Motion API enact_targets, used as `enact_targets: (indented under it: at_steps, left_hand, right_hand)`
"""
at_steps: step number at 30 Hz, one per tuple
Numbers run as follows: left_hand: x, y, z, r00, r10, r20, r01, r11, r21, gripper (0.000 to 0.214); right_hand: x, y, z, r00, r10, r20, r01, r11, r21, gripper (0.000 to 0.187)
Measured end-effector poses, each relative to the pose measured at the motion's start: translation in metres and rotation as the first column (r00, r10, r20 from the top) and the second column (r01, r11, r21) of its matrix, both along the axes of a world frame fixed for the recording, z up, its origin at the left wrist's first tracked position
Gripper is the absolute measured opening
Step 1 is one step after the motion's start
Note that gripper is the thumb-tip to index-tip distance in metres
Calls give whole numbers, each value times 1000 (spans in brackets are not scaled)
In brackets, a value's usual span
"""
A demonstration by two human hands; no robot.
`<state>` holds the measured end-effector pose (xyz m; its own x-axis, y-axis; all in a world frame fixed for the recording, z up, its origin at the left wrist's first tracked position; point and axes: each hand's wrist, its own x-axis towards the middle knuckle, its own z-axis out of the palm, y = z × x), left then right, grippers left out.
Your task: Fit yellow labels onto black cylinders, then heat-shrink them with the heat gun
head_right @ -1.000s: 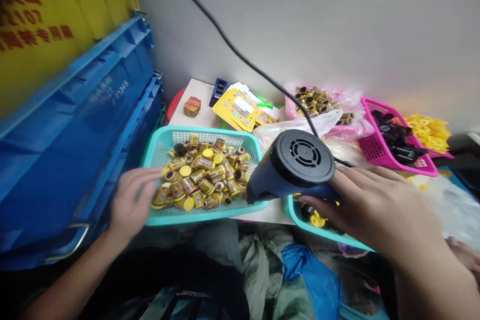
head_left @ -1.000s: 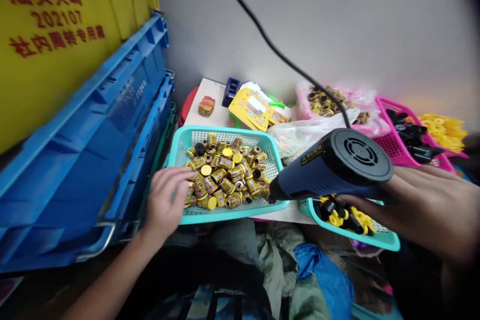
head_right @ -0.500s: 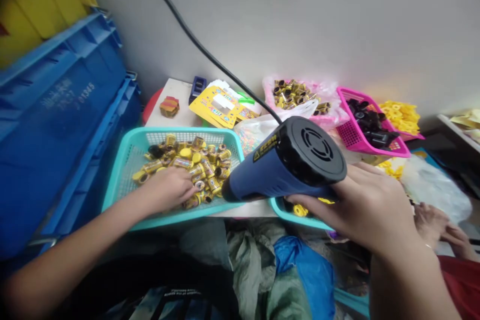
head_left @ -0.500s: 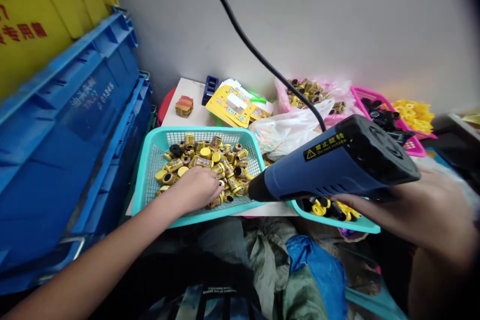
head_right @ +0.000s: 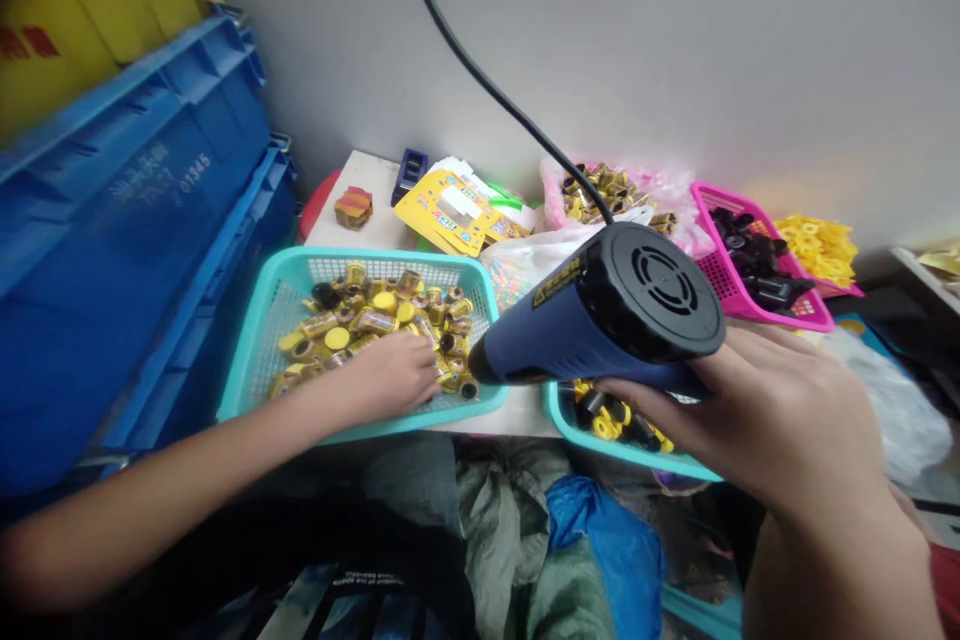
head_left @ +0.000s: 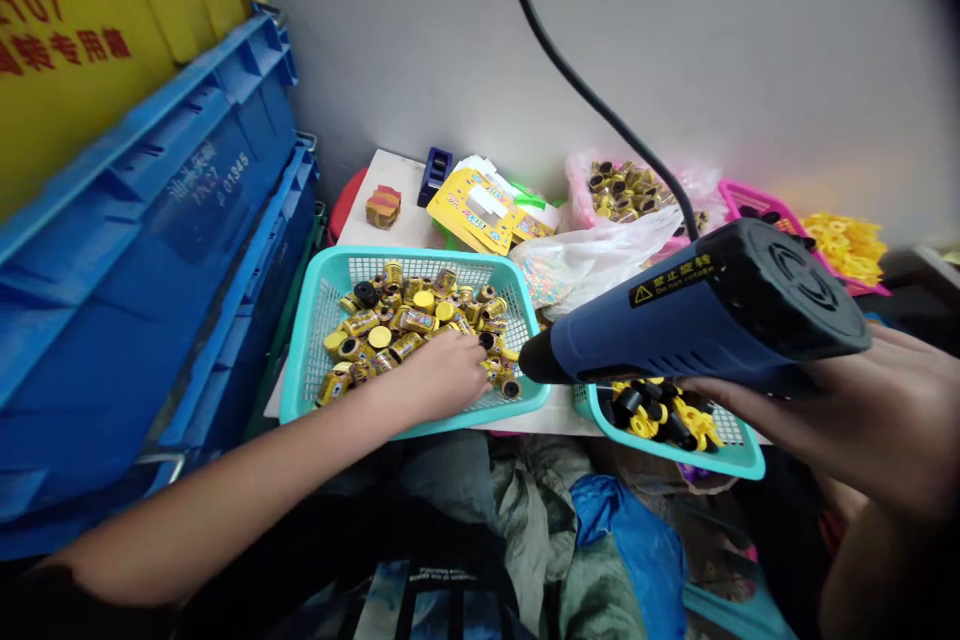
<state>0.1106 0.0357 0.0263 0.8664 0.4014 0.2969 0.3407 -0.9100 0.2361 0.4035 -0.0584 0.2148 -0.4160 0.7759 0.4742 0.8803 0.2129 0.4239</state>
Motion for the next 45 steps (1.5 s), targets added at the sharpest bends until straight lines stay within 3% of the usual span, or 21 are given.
enact_targets:
  at_steps: [2,3,5,8,10,13,16,19,21,23,25,28,29,31,35,39,43,45]
  left_hand:
    - [13,2,-13,999,-32,15,32,999,-27,19]
    - [14,5,-18,999,-46,15,47,998,-52,26]
    - [4,12,-21,996,-82,-23,79,989,-123,32]
    - [-30,22,-8,984,-142,-108,108,956,-274,11]
    - [-52,23,6,984,-137,-111,86,924,-373,16]
    - [-78,16,17,998,0,-55,-25,895,-445,26]
    - [-103,4,15,981,189,34,-155,882,-446,32]
    - [-131,-5,6,908,384,168,-297,873,-387,28]
    - [-145,-9,-1,807,533,255,-448,833,-324,25]
    - [-153,-11,-9,672,680,293,-607,732,-308,24]
    - [-154,-12,-18,484,820,306,-697,572,-433,32]
    - [-144,-12,-30,214,951,222,-604,308,-735,60]
    - [-140,-11,-33,172,969,177,-561,244,-791,66]
    - [-134,-11,-38,168,981,96,-544,174,-821,69]
    - [-132,-12,-47,237,968,83,-562,206,-801,63]
    - [-137,-13,-56,253,963,90,-580,225,-783,63]
    - [-138,-14,-59,257,960,107,-578,241,-780,63]
    - [-137,-15,-59,257,960,115,-564,246,-788,64]
  right_hand:
    - [-3,4,2,989,92,116,-92,996,-8,44]
    - [-5,6,3,982,116,150,-117,993,-3,43]
    - [-9,7,4,978,126,165,-129,992,7,43]
    - [-16,8,1,978,158,138,-157,987,-12,45]
    - [-22,9,-3,977,183,110,-180,983,-36,43]
    - [-31,13,-12,983,162,81,-161,987,-21,42]
    - [-36,21,-20,996,77,40,-77,997,3,46]
    - [-33,24,-25,999,-17,-34,15,999,-33,50]
    - [-29,24,-26,995,-53,-81,48,997,-66,55]
    - [-26,21,-26,992,-77,-102,69,995,-75,58]
    - [-24,19,-25,990,-96,-107,87,993,-84,57]
    - [-28,18,-23,988,-93,-123,79,990,-115,56]
    - [-30,18,-23,987,-89,-130,72,989,-127,56]
    - [-35,20,-23,985,-91,-147,71,988,-135,56]
    - [-44,29,-26,981,-112,-157,105,993,-53,57]
    - [-53,42,-32,981,-65,-184,69,997,18,54]
    - [-62,45,-36,990,-107,-92,119,984,133,57]
    - [-63,42,-35,995,-88,-40,93,989,117,57]
